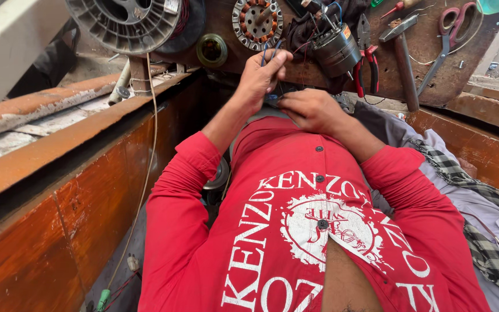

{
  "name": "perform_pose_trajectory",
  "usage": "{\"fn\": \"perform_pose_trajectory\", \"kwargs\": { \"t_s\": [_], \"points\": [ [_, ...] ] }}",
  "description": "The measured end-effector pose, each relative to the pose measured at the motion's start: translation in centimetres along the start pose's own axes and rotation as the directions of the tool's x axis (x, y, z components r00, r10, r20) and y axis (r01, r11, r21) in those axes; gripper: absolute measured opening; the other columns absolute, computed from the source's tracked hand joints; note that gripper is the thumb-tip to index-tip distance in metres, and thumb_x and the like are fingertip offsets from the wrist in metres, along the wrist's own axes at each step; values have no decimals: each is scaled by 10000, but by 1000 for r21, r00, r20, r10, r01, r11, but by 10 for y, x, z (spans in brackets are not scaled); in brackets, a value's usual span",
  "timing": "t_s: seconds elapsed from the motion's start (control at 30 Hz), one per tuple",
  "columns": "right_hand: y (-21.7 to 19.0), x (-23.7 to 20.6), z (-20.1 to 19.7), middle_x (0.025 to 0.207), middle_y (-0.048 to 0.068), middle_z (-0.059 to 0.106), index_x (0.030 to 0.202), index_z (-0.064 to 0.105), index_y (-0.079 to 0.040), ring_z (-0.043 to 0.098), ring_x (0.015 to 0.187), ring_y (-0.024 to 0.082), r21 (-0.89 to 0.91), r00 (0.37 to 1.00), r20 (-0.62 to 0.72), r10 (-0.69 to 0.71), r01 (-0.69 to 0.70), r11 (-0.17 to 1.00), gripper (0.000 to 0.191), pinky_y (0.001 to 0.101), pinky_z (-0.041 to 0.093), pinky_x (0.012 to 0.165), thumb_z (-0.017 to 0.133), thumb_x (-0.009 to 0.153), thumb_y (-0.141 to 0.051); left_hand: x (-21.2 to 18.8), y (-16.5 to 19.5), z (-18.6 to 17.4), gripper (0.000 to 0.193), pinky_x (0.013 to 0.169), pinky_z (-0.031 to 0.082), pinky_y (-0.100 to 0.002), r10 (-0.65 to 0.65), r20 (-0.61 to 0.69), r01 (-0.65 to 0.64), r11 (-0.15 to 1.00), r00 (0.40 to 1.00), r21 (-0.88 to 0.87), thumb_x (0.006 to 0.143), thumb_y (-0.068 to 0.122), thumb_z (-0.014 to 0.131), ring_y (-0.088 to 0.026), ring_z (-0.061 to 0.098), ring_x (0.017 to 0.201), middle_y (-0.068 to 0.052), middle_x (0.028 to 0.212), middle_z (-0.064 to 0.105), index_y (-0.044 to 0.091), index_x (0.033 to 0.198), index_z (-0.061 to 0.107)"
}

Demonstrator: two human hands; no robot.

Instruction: The person repairs a small electrical motor by manipulating its internal components and wiring. They use pliers to adjust parts and connect wires, occasionally reaching for tools on the cluttered workbench.

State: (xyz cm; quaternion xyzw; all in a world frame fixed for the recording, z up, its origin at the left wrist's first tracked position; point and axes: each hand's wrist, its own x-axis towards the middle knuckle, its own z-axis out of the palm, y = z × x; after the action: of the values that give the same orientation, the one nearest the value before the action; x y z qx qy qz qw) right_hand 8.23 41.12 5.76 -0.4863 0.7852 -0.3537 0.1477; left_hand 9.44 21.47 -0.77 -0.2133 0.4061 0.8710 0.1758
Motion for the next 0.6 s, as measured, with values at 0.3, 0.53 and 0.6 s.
{"fn": "perform_pose_trajectory", "kwargs": {
  "t_s": [0.3, 0.53, 0.6],
  "points": [
    [95, 23, -31, 1039, 113, 691, 1032, 759, -42, 612, 1004, 318, -254, 798, -570, 194, -396, 882, 157, 440, 481, 897, 820, 899, -97, 69, -7, 63, 200, 761, 521, -219, 443, -115, -418, 888, 889, 191, 986, 142, 699, -58, 621, 856, 12, 956, 714, 14, 1139, 712],
    [111, 33, -20, 1033, 70, 710, 1014, 767, -84, 599, 1012, 283, -66, 786, -511, 348, -440, 896, 91, 405, 469, 920, 800, 934, -112, 65, 8, 77, 193, 738, 534, -239, 475, -127, -424, 857, 871, 293, 997, 179, 692, -57, 626, 824, 2, 922, 734, 13, 1092, 714],
    [110, 34, -20, 1019, 71, 705, 1007, 771, -88, 598, 995, 285, -127, 795, -524, 304, -426, 896, 94, 417, 463, 911, 814, 933, -126, 66, 10, 77, 188, 679, 530, -247, 485, -164, -390, 827, 859, 405, 990, 203, 695, -60, 618, 760, -3, 850, 731, 23, 1041, 719]
  ]
}}
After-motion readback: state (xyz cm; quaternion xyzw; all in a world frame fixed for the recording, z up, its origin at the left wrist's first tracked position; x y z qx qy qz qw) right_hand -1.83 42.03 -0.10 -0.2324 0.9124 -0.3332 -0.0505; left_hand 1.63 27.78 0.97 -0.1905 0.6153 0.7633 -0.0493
